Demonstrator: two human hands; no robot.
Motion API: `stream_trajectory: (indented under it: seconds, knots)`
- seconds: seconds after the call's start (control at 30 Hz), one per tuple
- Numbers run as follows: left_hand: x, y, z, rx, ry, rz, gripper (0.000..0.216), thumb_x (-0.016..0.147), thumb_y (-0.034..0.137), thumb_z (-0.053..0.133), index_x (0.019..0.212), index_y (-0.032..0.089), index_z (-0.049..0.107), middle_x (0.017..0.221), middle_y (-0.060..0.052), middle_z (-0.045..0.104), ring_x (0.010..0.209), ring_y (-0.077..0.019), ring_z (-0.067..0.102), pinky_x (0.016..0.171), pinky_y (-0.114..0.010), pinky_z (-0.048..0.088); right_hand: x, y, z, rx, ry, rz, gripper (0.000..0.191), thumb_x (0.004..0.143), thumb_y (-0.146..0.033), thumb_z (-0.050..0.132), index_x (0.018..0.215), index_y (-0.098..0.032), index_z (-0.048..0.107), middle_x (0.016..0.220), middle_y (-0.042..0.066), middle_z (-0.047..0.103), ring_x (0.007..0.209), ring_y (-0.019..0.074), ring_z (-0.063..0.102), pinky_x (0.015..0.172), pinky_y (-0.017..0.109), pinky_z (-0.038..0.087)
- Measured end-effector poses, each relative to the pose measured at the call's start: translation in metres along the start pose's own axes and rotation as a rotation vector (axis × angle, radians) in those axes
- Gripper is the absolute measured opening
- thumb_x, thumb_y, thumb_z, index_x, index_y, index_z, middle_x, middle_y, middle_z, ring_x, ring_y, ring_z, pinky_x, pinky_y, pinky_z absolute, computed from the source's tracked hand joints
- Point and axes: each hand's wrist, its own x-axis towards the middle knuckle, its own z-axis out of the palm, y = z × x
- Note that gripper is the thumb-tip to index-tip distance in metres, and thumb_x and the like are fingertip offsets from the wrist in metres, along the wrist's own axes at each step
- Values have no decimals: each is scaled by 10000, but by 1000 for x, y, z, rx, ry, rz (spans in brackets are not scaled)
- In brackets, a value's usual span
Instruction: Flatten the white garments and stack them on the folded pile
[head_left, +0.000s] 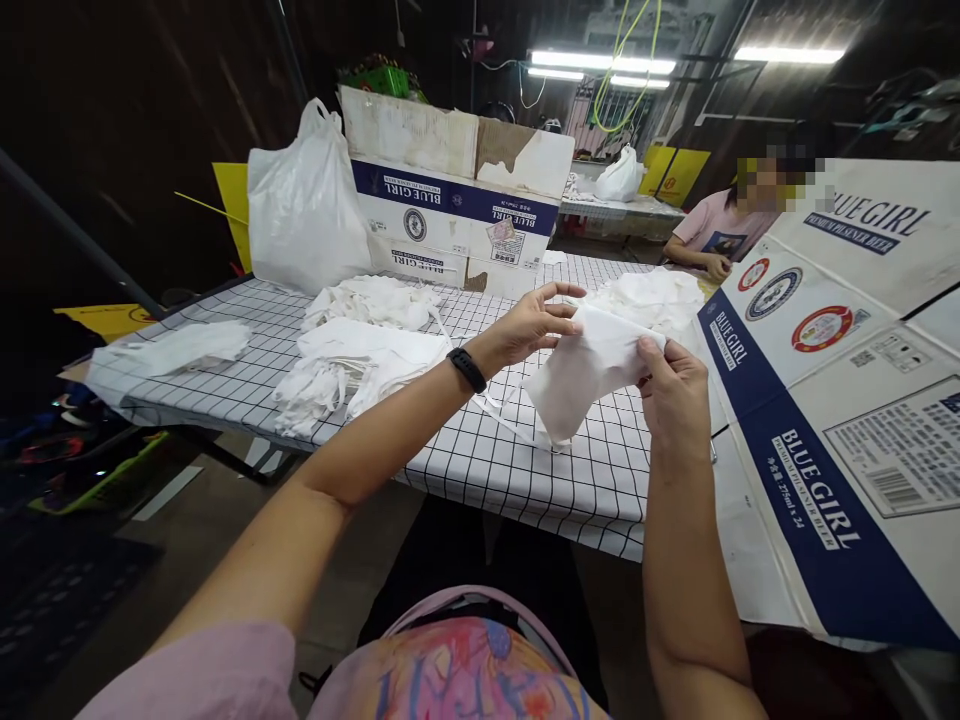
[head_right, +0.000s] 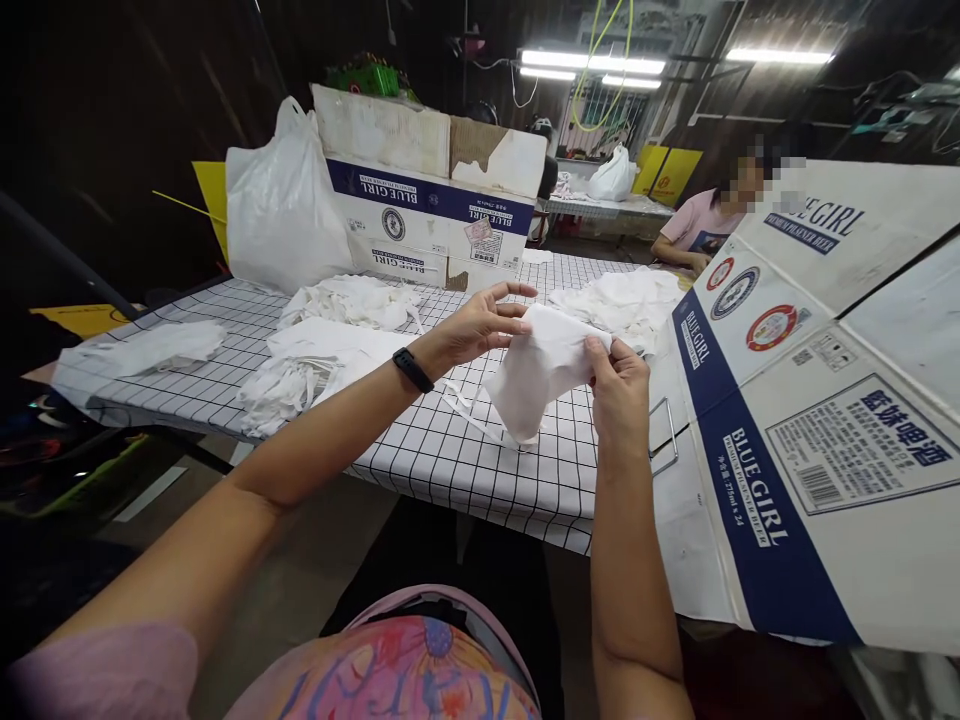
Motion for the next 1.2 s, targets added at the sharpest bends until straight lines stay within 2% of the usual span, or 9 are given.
stream_trajectory:
  seconds: [0.17,0.3,0.4,0.5,0.63,0.73,0.9,1.03,1.2]
  knots:
    - [-7,9,6,4,17,80,532,678,111,878,1130,178,607,833,37,658,822,-118,642,847,-321,494,12,-22,2,-38,-2,-124,359,770,-503,862,688,-220,656,633,-37,515,569,98,475,469,215,395]
    - [-15,12,14,105,-112,19,472,836,448,817,1179,197,610,764,11,665,690,-132,649,745,-317,516,22,-49,5,-17,-77,-167,372,834,-469,823,651,-228,607,603,-33,475,562,109,483,500,250,394]
    - [-16,12,20,233,-50,20,468,913,607,679,1083,173,646,702,-15,655,628,-135,622,681,-297,497,25,-69,7,-5,-167,-91,410,824,-451,835,602,-224,576,553,-41,434,490,92,420,456,251,355]
    - [-12,13,30,299,-55,148,338,936,513,696,990,180,675,859,-48,702,799,-137,643,747,-255,488,25,-80,11,-7,-272,50,310,803,-410,851,659,-215,657,573,-20,541,483,100,483,436,241,372]
    - [-8,16,46,159,-238,139,302,950,492,682,989,193,696,998,-65,709,990,-188,643,859,-281,496,24,-84,18,25,-370,192,226,727,-336,902,746,-202,721,618,11,648,578,175,642,463,255,464]
    - [-9,17,49,115,-293,87,303,932,482,707,988,185,698,953,-49,686,907,-170,636,813,-283,490,23,-84,19,29,-444,247,273,676,-359,934,728,-192,724,613,20,670,556,176,644,424,237,459]
    - [-14,19,35,169,-350,39,347,901,517,731,969,178,699,890,-16,636,780,-110,584,692,-237,452,20,-86,14,-25,-527,240,393,622,-464,958,620,-178,688,543,2,615,434,97,510,363,197,392]
    - [-15,19,26,207,-388,27,388,839,519,790,950,157,705,837,-9,599,704,-93,533,620,-235,395,22,-83,10,-63,-520,222,441,622,-500,953,578,-166,668,495,-20,541,405,62,431,349,175,337]
    - [-19,19,13,295,-383,41,383,848,509,774,773,145,682,747,8,529,673,-87,479,610,-240,360,28,-70,0,-92,-442,239,435,609,-511,952,632,-166,689,522,-19,562,415,71,446,361,185,333]
